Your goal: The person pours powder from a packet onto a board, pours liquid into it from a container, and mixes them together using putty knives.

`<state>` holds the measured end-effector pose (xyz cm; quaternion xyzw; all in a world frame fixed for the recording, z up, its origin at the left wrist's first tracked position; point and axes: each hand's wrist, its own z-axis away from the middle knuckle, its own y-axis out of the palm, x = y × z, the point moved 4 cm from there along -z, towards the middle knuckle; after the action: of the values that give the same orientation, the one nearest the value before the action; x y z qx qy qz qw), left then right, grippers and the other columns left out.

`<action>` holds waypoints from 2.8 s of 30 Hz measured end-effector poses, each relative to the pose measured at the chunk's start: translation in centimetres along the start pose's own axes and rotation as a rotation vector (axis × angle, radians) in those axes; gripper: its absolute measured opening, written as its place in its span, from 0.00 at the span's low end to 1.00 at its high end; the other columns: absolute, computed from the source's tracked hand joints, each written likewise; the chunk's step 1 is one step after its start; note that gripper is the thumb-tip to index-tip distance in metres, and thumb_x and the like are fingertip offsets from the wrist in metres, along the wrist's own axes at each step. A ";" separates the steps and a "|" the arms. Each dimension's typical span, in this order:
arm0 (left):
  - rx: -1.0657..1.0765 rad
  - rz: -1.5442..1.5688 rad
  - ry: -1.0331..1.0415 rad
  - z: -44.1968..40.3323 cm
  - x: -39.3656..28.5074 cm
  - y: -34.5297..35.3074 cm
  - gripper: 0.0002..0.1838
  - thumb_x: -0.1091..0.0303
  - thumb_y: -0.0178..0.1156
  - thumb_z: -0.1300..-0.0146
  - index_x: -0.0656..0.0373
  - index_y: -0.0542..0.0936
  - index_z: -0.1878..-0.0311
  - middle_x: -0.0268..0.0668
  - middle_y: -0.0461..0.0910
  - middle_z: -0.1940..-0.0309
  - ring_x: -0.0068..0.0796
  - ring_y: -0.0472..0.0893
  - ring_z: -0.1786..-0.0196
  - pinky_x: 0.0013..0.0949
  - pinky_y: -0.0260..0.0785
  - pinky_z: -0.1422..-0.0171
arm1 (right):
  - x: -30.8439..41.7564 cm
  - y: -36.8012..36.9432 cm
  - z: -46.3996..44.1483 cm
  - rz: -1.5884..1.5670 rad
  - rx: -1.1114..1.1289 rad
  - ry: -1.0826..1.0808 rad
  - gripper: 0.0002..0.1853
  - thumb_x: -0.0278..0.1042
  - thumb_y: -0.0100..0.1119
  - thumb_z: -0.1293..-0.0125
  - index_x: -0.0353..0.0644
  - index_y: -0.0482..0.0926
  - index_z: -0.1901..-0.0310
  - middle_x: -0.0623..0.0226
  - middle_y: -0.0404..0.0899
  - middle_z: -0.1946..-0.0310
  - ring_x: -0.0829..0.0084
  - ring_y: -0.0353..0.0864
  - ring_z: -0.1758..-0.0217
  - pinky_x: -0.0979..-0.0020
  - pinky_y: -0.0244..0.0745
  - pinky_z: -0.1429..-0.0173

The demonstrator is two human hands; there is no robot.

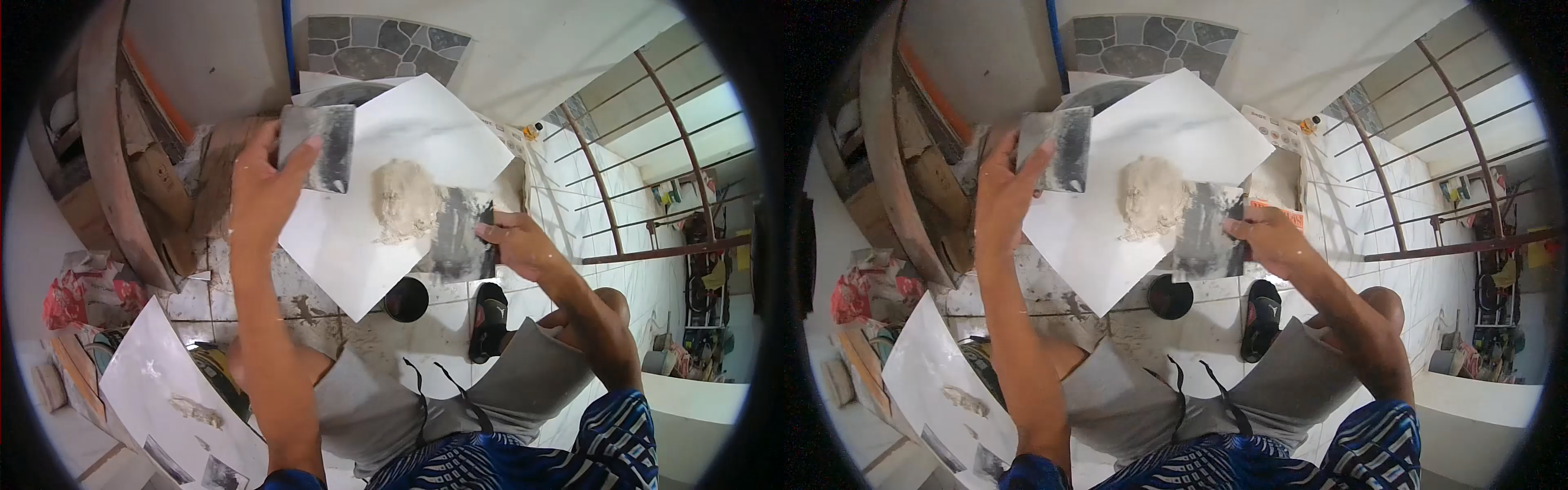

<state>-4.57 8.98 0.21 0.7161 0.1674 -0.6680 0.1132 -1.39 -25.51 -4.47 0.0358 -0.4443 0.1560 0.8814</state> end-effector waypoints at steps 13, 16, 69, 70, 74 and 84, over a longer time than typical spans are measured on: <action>0.194 -0.502 0.299 3.6 -4.3 8.0 0.14 0.63 0.61 0.35 0.66 0.75 0.55 0.56 0.83 0.64 0.60 0.83 0.60 0.53 0.73 0.55 | 5.6 7.0 1.7 0.241 -0.005 -0.296 0.14 0.34 0.58 0.28 0.27 0.81 0.57 0.65 0.80 0.67 0.77 0.75 0.66 0.71 0.72 0.61; 0.216 -0.566 0.290 4.0 -3.2 9.7 0.14 0.65 0.59 0.35 0.67 0.74 0.55 0.57 0.82 0.66 0.61 0.82 0.61 0.56 0.72 0.54 | 7.0 6.9 1.9 0.498 -0.050 -0.305 0.15 0.34 0.57 0.30 0.26 0.80 0.58 0.65 0.78 0.72 0.77 0.74 0.68 0.70 0.71 0.63; -0.171 -0.407 0.220 2.5 -1.1 2.9 0.20 0.61 0.57 0.34 0.69 0.73 0.48 0.61 0.82 0.65 0.63 0.82 0.62 0.54 0.73 0.56 | 10.1 3.4 -6.2 0.874 0.007 -0.251 0.15 0.40 0.61 0.28 0.33 0.84 0.57 0.66 0.81 0.67 0.77 0.74 0.64 0.70 0.70 0.61; -0.156 -0.394 0.238 2.6 -1.1 3.2 0.19 0.62 0.56 0.34 0.68 0.72 0.48 0.62 0.81 0.65 0.64 0.82 0.62 0.55 0.72 0.56 | 10.4 3.9 -5.9 0.906 0.008 -0.276 0.15 0.41 0.61 0.29 0.33 0.83 0.56 0.66 0.80 0.68 0.76 0.73 0.65 0.69 0.69 0.62; -0.103 -0.389 0.205 3.3 -1.2 5.3 0.16 0.63 0.53 0.32 0.67 0.68 0.51 0.64 0.80 0.66 0.68 0.80 0.62 0.60 0.70 0.55 | 11.8 6.6 -4.1 1.058 0.025 -0.386 0.17 0.43 0.60 0.29 0.34 0.82 0.55 0.64 0.76 0.73 0.74 0.69 0.68 0.65 0.66 0.64; -0.079 -0.545 0.194 3.2 -0.9 5.4 0.16 0.66 0.52 0.31 0.70 0.64 0.52 0.63 0.78 0.64 0.68 0.80 0.63 0.61 0.71 0.56 | 13.2 7.3 2.1 0.969 -0.036 -0.534 0.17 0.44 0.59 0.30 0.33 0.81 0.60 0.55 0.78 0.73 0.62 0.77 0.68 0.59 0.70 0.58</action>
<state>-5.50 2.71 0.46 0.7003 0.3898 -0.5952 -0.0591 2.10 -15.76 6.74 -0.1495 -0.6208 0.5215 0.5660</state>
